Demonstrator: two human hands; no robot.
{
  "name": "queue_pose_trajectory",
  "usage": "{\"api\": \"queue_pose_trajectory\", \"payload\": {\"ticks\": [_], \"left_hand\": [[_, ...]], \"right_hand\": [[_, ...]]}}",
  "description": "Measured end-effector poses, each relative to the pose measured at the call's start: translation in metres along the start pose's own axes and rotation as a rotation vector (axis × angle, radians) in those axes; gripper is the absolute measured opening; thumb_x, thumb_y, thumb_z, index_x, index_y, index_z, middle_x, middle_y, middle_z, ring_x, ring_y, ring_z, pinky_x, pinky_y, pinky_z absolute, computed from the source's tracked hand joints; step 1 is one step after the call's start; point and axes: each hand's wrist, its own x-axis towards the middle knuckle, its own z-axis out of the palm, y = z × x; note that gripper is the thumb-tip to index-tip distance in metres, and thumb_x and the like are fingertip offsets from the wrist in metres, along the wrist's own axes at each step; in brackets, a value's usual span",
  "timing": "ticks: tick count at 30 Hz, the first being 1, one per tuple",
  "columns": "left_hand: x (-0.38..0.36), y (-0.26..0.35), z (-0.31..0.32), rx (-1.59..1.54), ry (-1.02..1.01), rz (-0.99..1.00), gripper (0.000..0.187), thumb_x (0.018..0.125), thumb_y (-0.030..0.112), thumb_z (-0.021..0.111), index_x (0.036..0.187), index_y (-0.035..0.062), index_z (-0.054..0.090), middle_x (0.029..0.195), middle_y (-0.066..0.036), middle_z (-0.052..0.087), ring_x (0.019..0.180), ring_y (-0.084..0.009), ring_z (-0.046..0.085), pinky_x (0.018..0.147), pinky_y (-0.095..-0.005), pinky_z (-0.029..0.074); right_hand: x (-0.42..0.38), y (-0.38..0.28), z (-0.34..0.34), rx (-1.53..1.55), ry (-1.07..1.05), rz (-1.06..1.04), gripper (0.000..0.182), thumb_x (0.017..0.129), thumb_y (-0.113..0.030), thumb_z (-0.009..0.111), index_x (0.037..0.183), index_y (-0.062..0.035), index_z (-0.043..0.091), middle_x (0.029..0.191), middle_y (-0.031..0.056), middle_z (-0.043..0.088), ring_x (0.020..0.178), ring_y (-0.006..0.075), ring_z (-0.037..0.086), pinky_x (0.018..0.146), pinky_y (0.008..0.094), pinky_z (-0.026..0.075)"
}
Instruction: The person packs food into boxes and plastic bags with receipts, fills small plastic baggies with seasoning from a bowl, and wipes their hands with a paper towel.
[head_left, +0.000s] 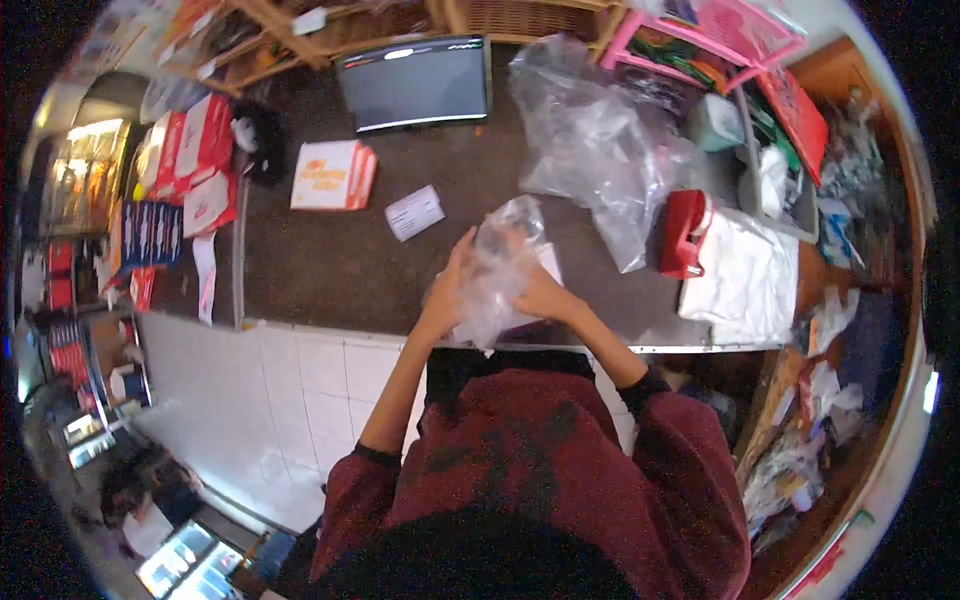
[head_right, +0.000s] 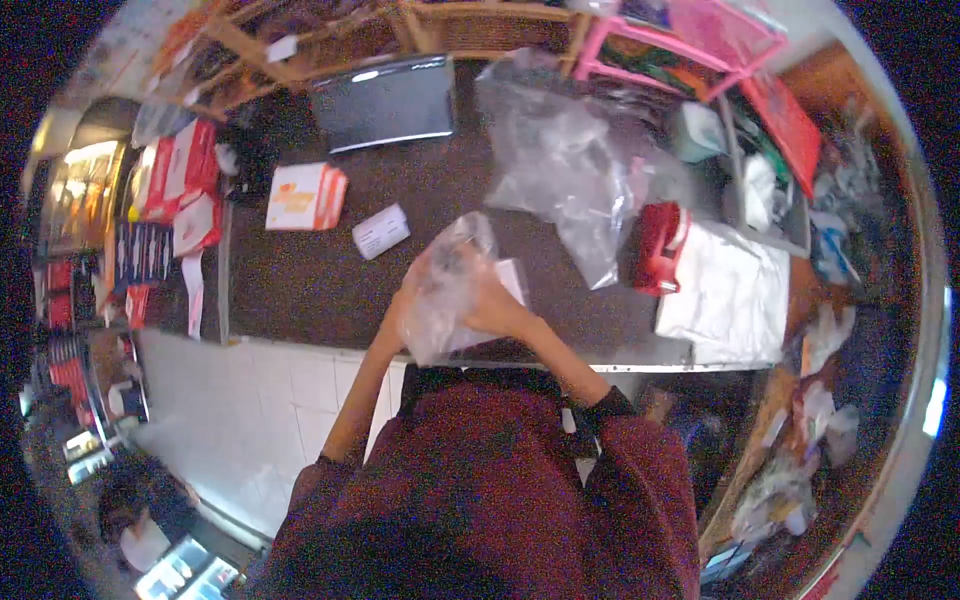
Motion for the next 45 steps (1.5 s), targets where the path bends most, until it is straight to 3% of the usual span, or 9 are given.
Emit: {"api": "queue_pose_trajectory", "payload": {"ticks": [4,7,12,18,21,29,32,36,45], "left_hand": [[0.006,-0.020,0.004,0.143,0.057,-0.025,0.071,0.066,0.017,0.069,0.128,0.0085,0.035,0.101,-0.013,0.054,0.108,-0.0277,0.047,0.085,-0.0382,0.042],[0.008,-0.017,0.011,0.469,0.102,0.195,0.058,0.062,0.022,0.072,0.113,0.0054,0.049,0.095,-0.012,0.054,0.101,-0.0309,0.047,0.083,-0.0398,0.042],[0.013,-0.028,0.011,0.566,0.024,0.329,0.032,0.058,0.020,0.070,0.082,0.0026,0.058,0.091,-0.011,0.053,0.093,-0.0295,0.046,0.081,-0.0382,0.039],[0.012,-0.034,0.008,0.399,0.071,0.317,0.044,0.055,0.023,0.063,0.093,0.0013,0.057,0.096,-0.014,0.054,0.097,-0.0326,0.044,0.085,-0.0431,0.037],[0.011,-0.033,0.008,0.402,0.015,0.308,0.044,0.055,0.023,0.063,0.093,0.0015,0.057,0.098,-0.013,0.053,0.096,-0.0329,0.044,0.085,-0.0439,0.037],[0.001,0.007,0.006,0.237,0.092,0.114,0.037,0.058,0.013,0.066,0.092,0.0021,0.058,0.102,-0.014,0.051,0.100,-0.0331,0.044,0.086,-0.0408,0.037],[0.002,-0.003,0.007,0.485,0.036,0.324,0.038,0.057,0.008,0.067,0.093,0.0014,0.057,0.104,-0.015,0.050,0.101,-0.0348,0.043,0.088,-0.0405,0.038],[-0.008,0.007,0.016,0.299,0.088,0.104,0.037,0.058,0.008,0.065,0.094,0.0018,0.057,0.103,-0.015,0.048,0.103,-0.0347,0.043,0.089,-0.0397,0.038],[-0.015,0.020,0.011,0.503,0.229,0.480,0.039,0.062,0.005,0.063,0.099,-0.0008,0.054,0.104,-0.016,0.048,0.103,-0.0328,0.045,0.090,-0.0373,0.038]], "right_hand": [[0.002,-0.004,-0.088,-0.376,-0.386,0.000,0.061,0.070,-0.028,0.064,0.127,-0.0191,0.044,0.137,0.0215,0.025,0.127,0.0393,0.022,0.105,0.0482,0.017],[0.008,0.054,-0.196,-0.572,-0.021,0.116,0.036,0.074,-0.020,0.065,0.105,-0.0040,0.057,0.122,0.0132,0.047,0.118,0.0281,0.039,0.100,0.0378,0.030],[-0.021,0.203,-0.375,-0.910,0.569,0.493,0.019,0.073,-0.012,0.061,0.090,-0.0036,0.059,0.082,0.0168,0.062,0.078,0.0345,0.060,0.067,0.0393,0.047],[-0.029,0.245,-0.388,-0.720,0.373,0.697,0.023,0.067,-0.026,0.071,0.079,-0.0073,0.062,0.073,0.0079,0.064,0.072,0.0257,0.063,0.063,0.0393,0.048],[-0.014,0.242,-0.383,-1.028,0.429,0.775,0.021,0.071,-0.030,0.064,0.074,-0.0091,0.063,0.076,0.0036,0.064,0.076,0.0240,0.062,0.067,0.0573,0.039],[-0.023,0.259,-0.426,-0.996,0.397,0.773,0.017,0.074,-0.023,0.058,0.078,-0.0074,0.064,0.079,0.0089,0.064,0.077,0.0246,0.061,0.070,0.0428,0.045],[-0.024,0.205,-0.420,-0.891,0.572,0.558,0.016,0.077,-0.015,0.056,0.083,-0.0026,0.064,0.085,0.0105,0.064,0.078,0.0218,0.061,0.072,0.0318,0.046],[0.030,0.033,-0.314,-0.780,0.776,0.277,0.019,0.076,-0.013,0.060,0.092,-0.0036,0.064,0.088,0.0079,0.065,0.080,0.0173,0.061,0.073,0.0302,0.046],[-0.021,-0.028,-0.050,0.132,0.190,0.337,0.018,0.069,-0.003,0.064,0.086,-0.0024,0.061,0.086,0.0122,0.060,0.077,0.0256,0.059,0.068,0.0312,0.047]]}}
